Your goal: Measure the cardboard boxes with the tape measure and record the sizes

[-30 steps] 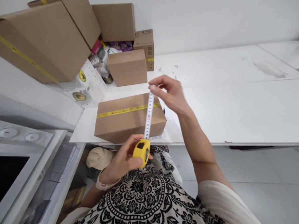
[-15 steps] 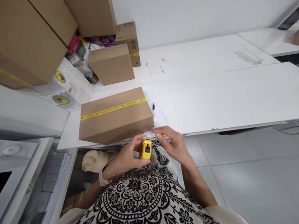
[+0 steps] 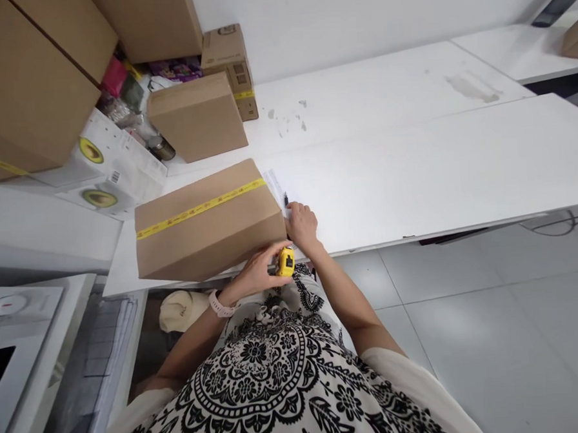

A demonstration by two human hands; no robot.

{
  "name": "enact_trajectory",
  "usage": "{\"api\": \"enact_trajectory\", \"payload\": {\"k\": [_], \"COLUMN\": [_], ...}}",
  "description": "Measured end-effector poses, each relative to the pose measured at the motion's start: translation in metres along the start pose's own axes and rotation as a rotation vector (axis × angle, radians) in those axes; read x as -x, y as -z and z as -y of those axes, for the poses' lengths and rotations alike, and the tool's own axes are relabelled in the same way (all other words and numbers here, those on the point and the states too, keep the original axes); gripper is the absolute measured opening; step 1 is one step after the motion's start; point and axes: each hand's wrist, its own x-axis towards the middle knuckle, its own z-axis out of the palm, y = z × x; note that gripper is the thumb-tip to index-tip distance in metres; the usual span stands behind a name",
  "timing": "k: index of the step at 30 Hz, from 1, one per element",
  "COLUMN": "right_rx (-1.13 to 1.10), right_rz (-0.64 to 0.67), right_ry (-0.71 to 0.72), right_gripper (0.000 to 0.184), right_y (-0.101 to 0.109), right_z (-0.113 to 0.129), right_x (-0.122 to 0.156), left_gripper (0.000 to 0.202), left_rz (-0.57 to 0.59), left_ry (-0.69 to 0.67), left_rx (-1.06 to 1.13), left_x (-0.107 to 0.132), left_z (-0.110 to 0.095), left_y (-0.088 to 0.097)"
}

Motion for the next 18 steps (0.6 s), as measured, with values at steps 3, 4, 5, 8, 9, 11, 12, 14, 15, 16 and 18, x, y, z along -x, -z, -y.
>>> {"api": "enact_trajectory", "payload": {"k": [3,4,5,8,9,11,12,14,15,16,18], "right_rx": [0.016,0.012,0.013,0.065,0.097,0.156,0.173,0.159,0.118,0.043,-0.242], "right_rz": [-0.001,-0.003,-0.004,0.036,0.067,0.136,0.167,0.208,0.221,0.228,0.21], "right_ry": [0.051,0.065,0.079,0.09,0.079,0.045,0.03,0.028,0.04,0.054,0.082], "right_gripper": [0.038,0.039,0.039,0.041,0.043,0.044,0.044,0.044,0.044,0.044,0.04], "right_y": [-0.001,-0.001,0.001,0.01,0.014,0.021,0.025,0.03,0.032,0.034,0.038], "right_z": [-0.007,-0.011,-0.014,-0.019,-0.019,-0.017,-0.017,-0.018,-0.02,-0.023,-0.031], "right_x": [0.005,0.006,0.007,0.008,0.008,0.007,0.005,0.002,0.0,-0.001,-0.003], "left_gripper": [0.071,0.07,0.07,0.069,0.068,0.067,0.067,0.065,0.064,0.062,0.056], "left_rz": [-0.162,-0.214,-0.259,-0.338,-0.349,-0.352,-0.348,-0.334,-0.323,-0.315,-0.334], "left_ry": [0.06,0.084,0.105,0.152,0.166,0.191,0.199,0.215,0.223,0.231,0.233], "left_rx": [-0.039,-0.06,-0.083,-0.196,-0.254,-0.39,-0.455,-0.562,-0.603,-0.641,-0.716], "left_x": [-0.01,-0.014,-0.018,-0.029,-0.031,-0.034,-0.036,-0.039,-0.041,-0.042,-0.045], "left_z": [0.018,0.025,0.031,0.048,0.051,0.055,0.056,0.055,0.054,0.053,0.049], "left_y": [0.011,0.017,0.024,0.047,0.053,0.063,0.066,0.067,0.065,0.061,0.049]}}
